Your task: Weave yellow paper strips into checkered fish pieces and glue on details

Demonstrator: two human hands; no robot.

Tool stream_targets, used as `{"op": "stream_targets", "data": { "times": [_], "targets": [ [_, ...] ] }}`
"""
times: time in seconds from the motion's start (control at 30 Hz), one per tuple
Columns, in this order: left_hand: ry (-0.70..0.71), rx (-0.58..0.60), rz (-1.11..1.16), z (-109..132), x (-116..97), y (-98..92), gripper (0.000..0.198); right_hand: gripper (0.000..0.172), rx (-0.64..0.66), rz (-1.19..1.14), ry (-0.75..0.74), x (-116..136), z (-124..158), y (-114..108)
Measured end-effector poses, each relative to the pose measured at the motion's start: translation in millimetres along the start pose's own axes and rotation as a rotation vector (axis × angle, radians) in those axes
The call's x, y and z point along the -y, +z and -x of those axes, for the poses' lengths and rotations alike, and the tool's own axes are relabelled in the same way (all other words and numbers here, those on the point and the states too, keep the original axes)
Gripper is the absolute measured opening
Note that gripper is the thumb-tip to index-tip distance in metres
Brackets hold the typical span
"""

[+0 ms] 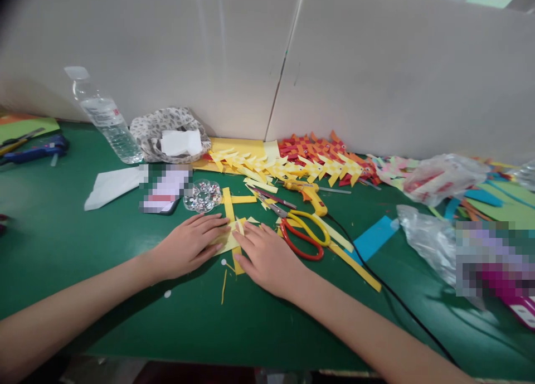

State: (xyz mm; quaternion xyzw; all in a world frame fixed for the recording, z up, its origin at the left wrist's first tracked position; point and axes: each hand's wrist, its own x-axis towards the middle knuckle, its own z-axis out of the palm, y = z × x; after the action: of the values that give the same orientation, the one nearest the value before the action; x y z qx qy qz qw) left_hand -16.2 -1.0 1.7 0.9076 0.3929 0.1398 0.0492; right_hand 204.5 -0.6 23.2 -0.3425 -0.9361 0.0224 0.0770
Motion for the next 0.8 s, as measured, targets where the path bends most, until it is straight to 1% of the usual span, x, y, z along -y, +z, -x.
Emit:
{"op": "stream_targets", "data": {
  "times": [0.07, 0.13, 0.23, 0.37, 0.47, 0.53, 0.6, 0.67, 0.73, 0.8],
  "targets": [
    [0.005, -0.007, -0.011, 0, 1, 0.2, 0.036, 0.042, -0.012, -0.025, 0.003, -2, 0, -1],
    [0.014, -0.018, -0.015, 0, 2, 0.7, 0.035, 0.043, -0.064, -0.029, 0.016, -5, 1, -2],
    [0.022, -0.021, -0.014, 0, 4, 1.8, 0.036, 0.043, -0.149, 0.026, 0.082, -7, 3, -2],
    [0.022, -0.018, -0.016, 0, 4, 2.6, 0.036, 0.038, -0.169, 0.076, 0.164, -7, 4, -6],
    [0.021, -0.007, -0.018, 0, 4, 2.2, 0.037, 0.034, -0.197, 0.014, 0.213, -5, 4, -11],
    [0.014, 0.006, -0.02, 0, 3, 1.7, 0.037, 0.03, -0.217, -0.086, 0.288, -6, 3, -13],
    [0.008, 0.012, -0.019, 0, 3, 1.5, 0.037, 0.025, -0.207, -0.187, 0.396, -7, 3, -13],
    [0.007, 0.008, -0.015, 0, 3, 1.6, 0.036, 0.02, -0.167, -0.26, 0.495, -9, 2, -12],
    [0.011, -0.001, -0.009, 0, 2, 1.8, 0.036, 0.018, -0.124, -0.31, 0.554, -10, 1, -11],
    [0.008, -0.003, -0.001, 0, 2, 1.8, 0.035, 0.017, -0.106, -0.329, 0.58, -11, 0, -10]
  ]
}}
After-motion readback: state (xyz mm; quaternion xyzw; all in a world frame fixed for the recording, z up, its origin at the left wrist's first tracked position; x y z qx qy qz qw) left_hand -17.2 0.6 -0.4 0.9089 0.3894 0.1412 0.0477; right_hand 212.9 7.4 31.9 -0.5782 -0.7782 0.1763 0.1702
